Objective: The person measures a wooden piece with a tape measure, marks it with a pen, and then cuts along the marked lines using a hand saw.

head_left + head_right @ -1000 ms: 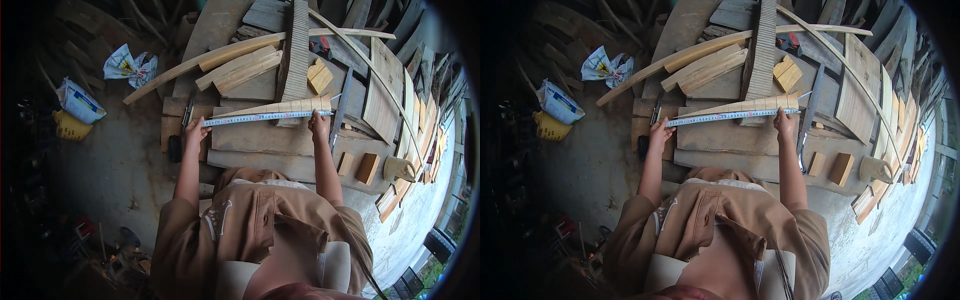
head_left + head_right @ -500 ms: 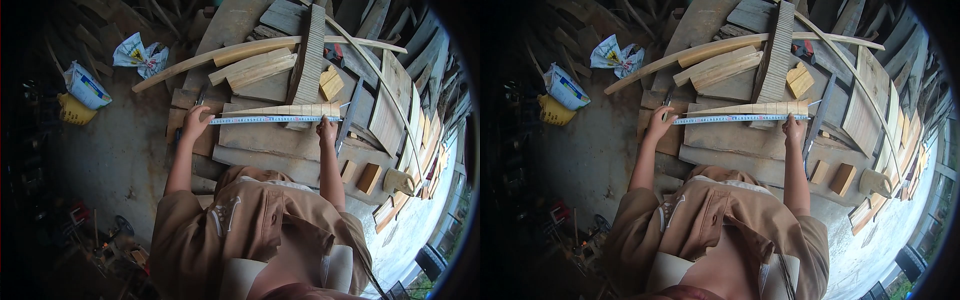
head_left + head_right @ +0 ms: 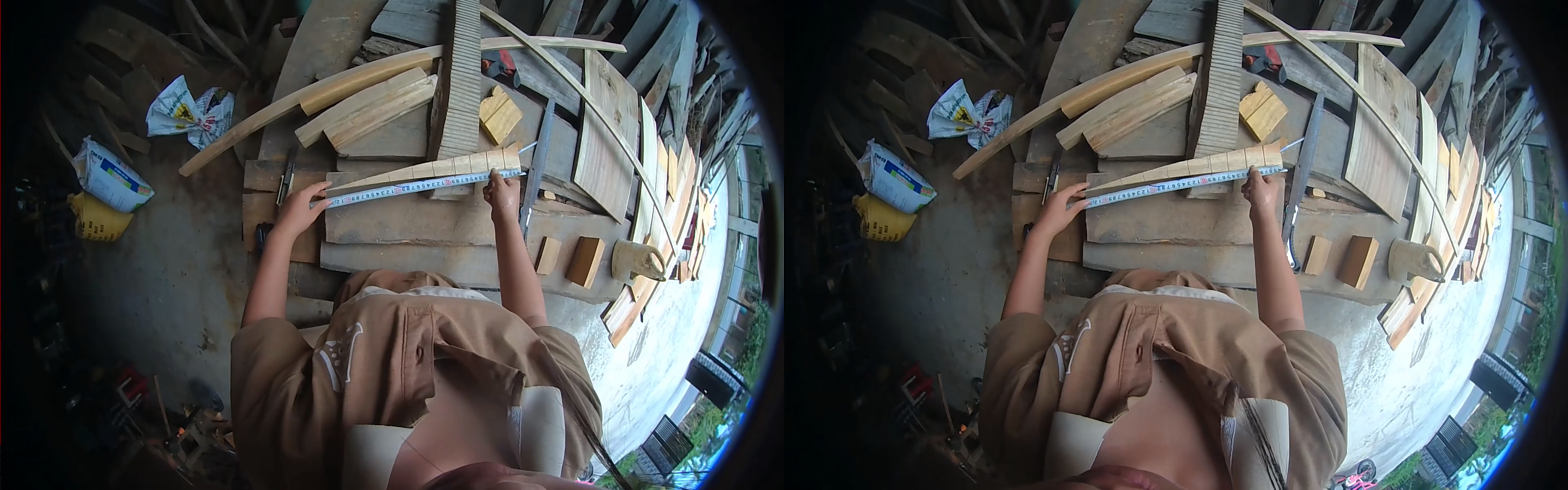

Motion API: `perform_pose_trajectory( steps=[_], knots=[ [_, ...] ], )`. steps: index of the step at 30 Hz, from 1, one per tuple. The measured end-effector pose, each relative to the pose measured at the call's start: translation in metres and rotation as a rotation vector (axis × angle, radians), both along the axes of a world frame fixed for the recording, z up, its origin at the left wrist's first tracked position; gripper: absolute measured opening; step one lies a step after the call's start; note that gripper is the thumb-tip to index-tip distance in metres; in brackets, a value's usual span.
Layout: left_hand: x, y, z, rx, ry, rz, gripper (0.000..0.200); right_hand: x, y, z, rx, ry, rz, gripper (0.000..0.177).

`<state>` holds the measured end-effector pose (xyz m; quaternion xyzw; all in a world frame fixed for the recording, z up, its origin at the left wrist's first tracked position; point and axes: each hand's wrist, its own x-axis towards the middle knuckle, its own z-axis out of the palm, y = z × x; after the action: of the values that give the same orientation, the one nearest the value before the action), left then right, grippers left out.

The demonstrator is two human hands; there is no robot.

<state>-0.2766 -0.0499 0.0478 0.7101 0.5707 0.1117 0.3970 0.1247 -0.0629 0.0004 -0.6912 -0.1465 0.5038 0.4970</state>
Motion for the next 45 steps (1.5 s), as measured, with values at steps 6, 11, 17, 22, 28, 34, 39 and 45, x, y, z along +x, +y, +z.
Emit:
perform_pose_trajectory(
  steps=[6, 11, 17, 22, 28, 34, 39, 45],
  knots=[
    [0.004, -0.001, -0.003, -0.106, -0.021, 0.022, 0.036, 0.003, 0.0, -0.006, -0.02, 0.022, 0.014, 0.021],
    [0.009, -0.001, 0.001, -0.16, 0.016, 0.05, 0.032, 0.003, 0.0, -0.004, -0.02, 0.028, 0.012, 0.022],
    [0.007, -0.003, -0.002, -0.061, -0.061, 0.035, 0.034, 0.003, 0.002, -0.004, -0.036, -0.014, 0.019, 0.02],
    [0.008, -0.002, 0.0, -0.142, -0.007, 0.021, 0.034, 0.003, 0.003, -0.001, -0.042, -0.011, 0.014, 0.021],
    [0.002, -0.004, -0.012, -0.115, -0.04, 0.027, 0.035, 0.005, 0.002, -0.003, -0.049, -0.038, 0.033, 0.02],
    [0.0, -0.008, 0.01, -0.212, -0.121, 0.071, 0.048, 0.008, 0.003, -0.01, -0.027, 0.021, 0.012, 0.017],
    [0.002, -0.011, 0.021, -0.154, -0.128, 0.018, 0.051, 0.006, 0.003, -0.002, -0.04, 0.006, 0.022, 0.018],
    [0.0, -0.014, 0.017, -0.139, -0.149, 0.029, 0.041, 0.008, 0.005, -0.002, -0.053, 0.02, 0.021, 0.019]
  ],
)
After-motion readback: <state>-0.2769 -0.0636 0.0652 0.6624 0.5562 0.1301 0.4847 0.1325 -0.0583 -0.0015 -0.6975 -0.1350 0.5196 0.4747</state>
